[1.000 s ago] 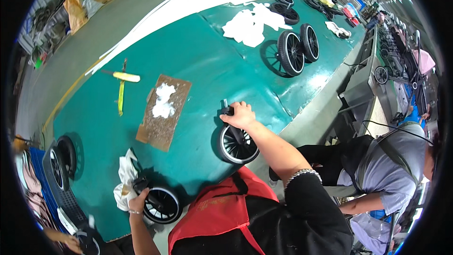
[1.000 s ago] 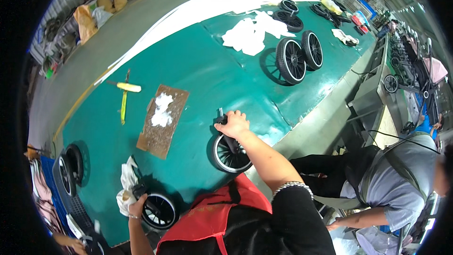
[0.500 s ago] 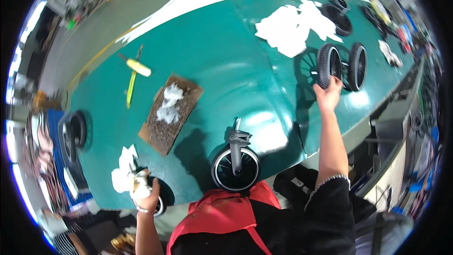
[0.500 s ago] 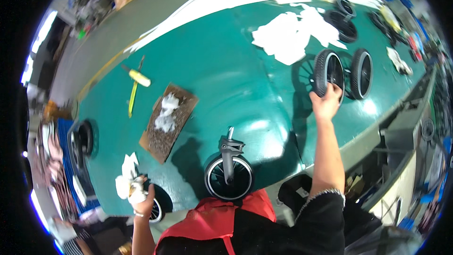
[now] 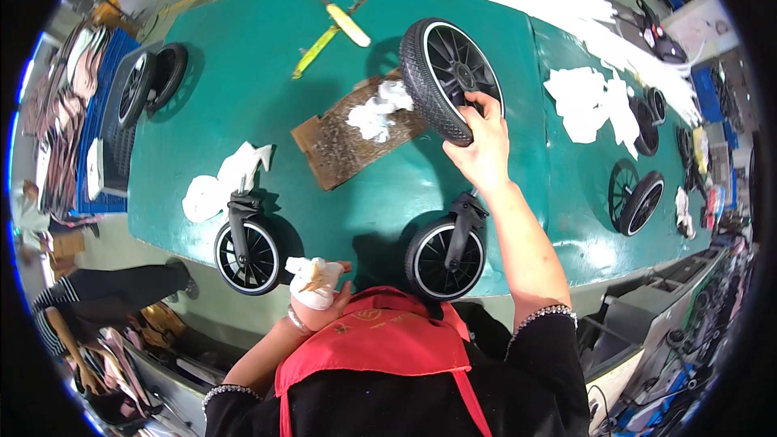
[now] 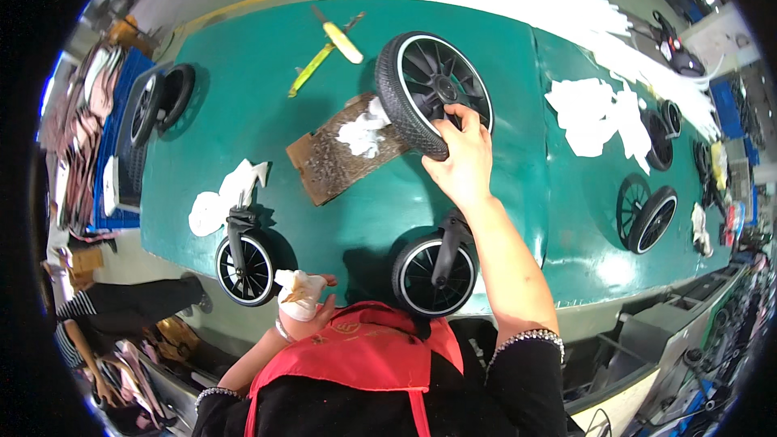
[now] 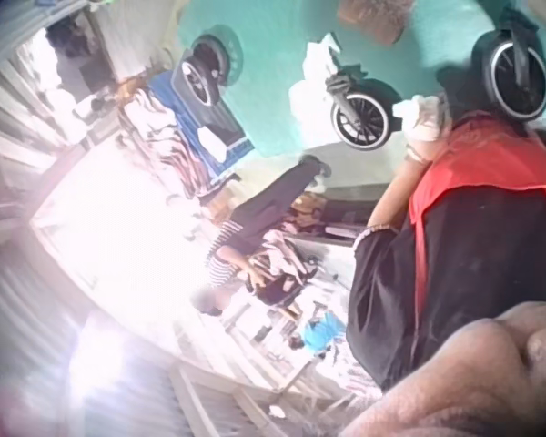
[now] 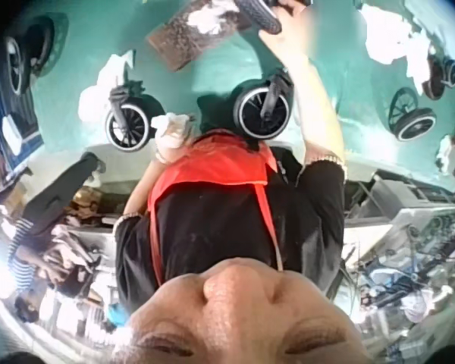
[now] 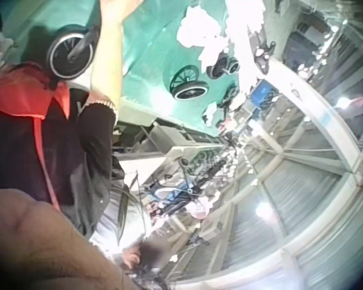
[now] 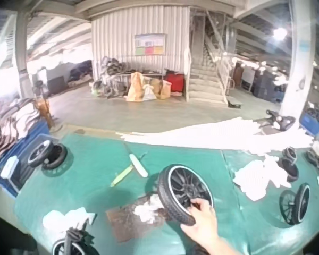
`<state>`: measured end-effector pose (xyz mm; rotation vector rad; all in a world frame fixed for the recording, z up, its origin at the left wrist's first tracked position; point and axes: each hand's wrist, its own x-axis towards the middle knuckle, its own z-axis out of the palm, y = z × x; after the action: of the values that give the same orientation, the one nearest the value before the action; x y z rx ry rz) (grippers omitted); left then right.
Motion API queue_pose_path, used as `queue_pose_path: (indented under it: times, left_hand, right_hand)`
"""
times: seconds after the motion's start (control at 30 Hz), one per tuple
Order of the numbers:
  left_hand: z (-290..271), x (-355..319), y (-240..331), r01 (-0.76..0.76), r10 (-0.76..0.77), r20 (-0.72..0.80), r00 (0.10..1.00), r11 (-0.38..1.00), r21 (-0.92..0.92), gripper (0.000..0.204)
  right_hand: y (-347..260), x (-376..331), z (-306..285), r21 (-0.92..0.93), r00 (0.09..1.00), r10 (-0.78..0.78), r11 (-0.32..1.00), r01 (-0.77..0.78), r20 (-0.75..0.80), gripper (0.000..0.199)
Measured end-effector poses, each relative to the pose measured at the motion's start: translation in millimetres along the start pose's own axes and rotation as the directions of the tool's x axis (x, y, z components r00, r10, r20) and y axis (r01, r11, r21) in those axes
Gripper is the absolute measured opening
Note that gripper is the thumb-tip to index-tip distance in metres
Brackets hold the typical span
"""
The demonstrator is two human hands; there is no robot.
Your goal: The person assembles small wheels by attaching foam inserts to the hubs and mounting tires onto the rims. The person wipes the wheels with a cloth and places them on the table or a nearby surface.
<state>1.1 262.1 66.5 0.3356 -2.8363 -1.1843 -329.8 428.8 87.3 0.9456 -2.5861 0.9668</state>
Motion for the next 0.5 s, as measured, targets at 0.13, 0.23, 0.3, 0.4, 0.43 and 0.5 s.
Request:
queue_pose_path:
  times: [0.13,0.23,0.3,0.4,0.43,0.5]
  left_hand:
    - [-20.1,-31.1,-27.3,0.107,-0.115,-0.109,0.987,0.992,-0.074,0.028]
    - [-18.0,-51.7,-49.7,0.147,-0.188,-0.178,0.966,0.965,-0.218,0.028]
    - [-21.3,-57.7,-57.6,0.141,-0.174,-0.150,0.973,0.968,-0.206,0.029]
    - [-30.5,-55.6,-60.7,0.118,-0.141,-0.101,0.985,0.971,-0.209,0.031]
    - [-35.6,-50.7,-57.9,0.093,-0.112,-0.097,0.989,0.978,-0.186,0.031]
    - [-42.2,-40.2,-57.3,0.035,-0.051,-0.104,0.993,0.987,-0.155,0.031]
  right_hand:
    - [-12.2,8.8,25.7,-0.092,0.997,0.048,0.995,-0.042,0.067,0.045]
    - [-15.3,11.2,31.3,-0.068,0.995,0.085,0.994,-0.081,0.056,0.044]
    - [-20.1,12.4,36.0,0.058,0.993,0.122,0.991,-0.122,0.003,0.044]
    - [-29.5,13.4,41.4,-0.017,0.996,0.089,0.996,-0.089,0.016,0.043]
    - [-34.9,13.2,40.0,0.010,0.995,0.102,0.995,-0.102,0.010,0.043]
    - [-46.8,9.3,30.3,0.065,0.991,0.132,0.989,-0.132,-0.003,0.042]
